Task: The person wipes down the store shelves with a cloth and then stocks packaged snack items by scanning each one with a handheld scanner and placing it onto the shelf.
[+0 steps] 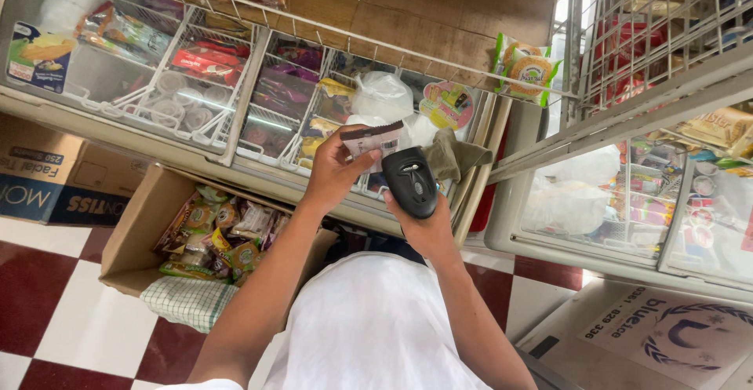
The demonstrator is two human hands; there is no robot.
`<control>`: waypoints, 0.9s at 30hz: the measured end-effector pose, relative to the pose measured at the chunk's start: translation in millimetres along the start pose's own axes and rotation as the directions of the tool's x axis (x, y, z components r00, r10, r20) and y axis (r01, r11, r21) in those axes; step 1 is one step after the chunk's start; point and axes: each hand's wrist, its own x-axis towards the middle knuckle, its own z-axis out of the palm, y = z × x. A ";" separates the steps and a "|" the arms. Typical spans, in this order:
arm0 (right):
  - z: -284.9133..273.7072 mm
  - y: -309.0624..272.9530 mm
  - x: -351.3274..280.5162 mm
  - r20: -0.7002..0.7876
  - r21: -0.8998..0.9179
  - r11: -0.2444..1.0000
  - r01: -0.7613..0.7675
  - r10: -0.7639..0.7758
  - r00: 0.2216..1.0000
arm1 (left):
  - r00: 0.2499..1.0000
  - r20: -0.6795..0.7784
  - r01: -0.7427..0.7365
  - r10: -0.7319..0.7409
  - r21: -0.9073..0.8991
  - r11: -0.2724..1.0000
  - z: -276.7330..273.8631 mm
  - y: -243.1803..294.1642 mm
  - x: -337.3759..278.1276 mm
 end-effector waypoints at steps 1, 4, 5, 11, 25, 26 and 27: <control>-1.7 -0.6 0.0 0.019 0.017 1.000 -0.008 0.007 1.000 | 1.000 0.003 0.024 -0.024 0.007 1.000 1.8 -0.4 0.9; -6.3 -0.2 0.7 0.040 0.071 0.997 -0.011 0.008 0.999 | 1.000 0.013 -0.010 0.009 0.030 1.000 7.0 -4.0 5.7; -7.5 1.1 0.7 0.044 0.106 0.994 -0.007 0.002 0.999 | 1.000 0.015 -0.011 0.011 0.031 0.999 8.5 -4.5 5.1; -16.5 15.5 7.8 0.018 0.268 0.963 -0.003 -0.002 1.000 | 0.999 0.024 -0.027 0.027 0.007 1.000 25.8 4.5 10.7; -47.9 22.2 49.8 -0.151 0.883 0.462 0.080 0.119 0.981 | 0.631 0.662 -0.775 0.404 0.551 0.308 78.1 36.2 31.1; -50.6 22.9 50.2 -0.190 0.868 0.479 0.129 0.081 0.979 | 0.625 0.667 -0.780 0.405 0.547 0.304 78.4 40.2 32.5; -54.1 24.4 51.5 -0.195 0.869 0.476 0.136 0.076 0.978 | 0.674 0.615 -0.736 0.409 0.509 0.447 78.1 43.6 32.7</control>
